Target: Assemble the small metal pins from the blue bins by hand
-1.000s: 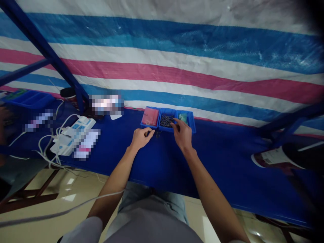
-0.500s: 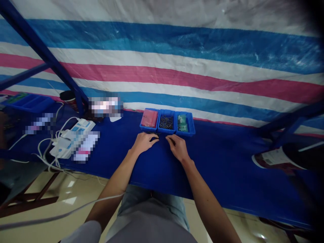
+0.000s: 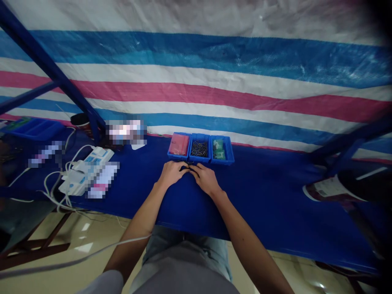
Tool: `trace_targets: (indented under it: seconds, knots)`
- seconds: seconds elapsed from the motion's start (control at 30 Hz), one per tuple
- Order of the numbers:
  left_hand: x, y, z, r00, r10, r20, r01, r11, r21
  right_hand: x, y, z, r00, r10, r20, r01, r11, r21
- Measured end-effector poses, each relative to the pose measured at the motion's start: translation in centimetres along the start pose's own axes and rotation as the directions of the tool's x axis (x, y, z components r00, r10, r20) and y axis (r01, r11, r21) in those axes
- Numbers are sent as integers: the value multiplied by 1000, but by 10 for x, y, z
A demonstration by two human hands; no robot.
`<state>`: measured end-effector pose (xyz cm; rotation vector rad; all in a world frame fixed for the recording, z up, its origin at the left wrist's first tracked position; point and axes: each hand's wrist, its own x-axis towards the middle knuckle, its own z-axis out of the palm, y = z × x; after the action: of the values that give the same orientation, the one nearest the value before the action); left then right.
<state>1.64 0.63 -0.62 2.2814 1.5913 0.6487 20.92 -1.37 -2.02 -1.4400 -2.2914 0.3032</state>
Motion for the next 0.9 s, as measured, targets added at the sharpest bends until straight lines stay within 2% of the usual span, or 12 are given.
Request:
trace_targets:
  seconds: [0.23, 0.53, 0.9]
  knots:
    - [0, 1, 0, 1000, -11, -6, 11, 1000, -16, -4, 8, 5, 998, 26, -61, -18, 991, 135]
    - [-1, 2, 0, 998, 61, -21, -62, 996, -58, -6, 16, 0, 986, 76, -146, -47, 980, 193]
    - [-3, 4, -1, 995, 80, -51, -84, 993, -80, -11, 28, -11, 997, -3, -71, 17, 982, 187]
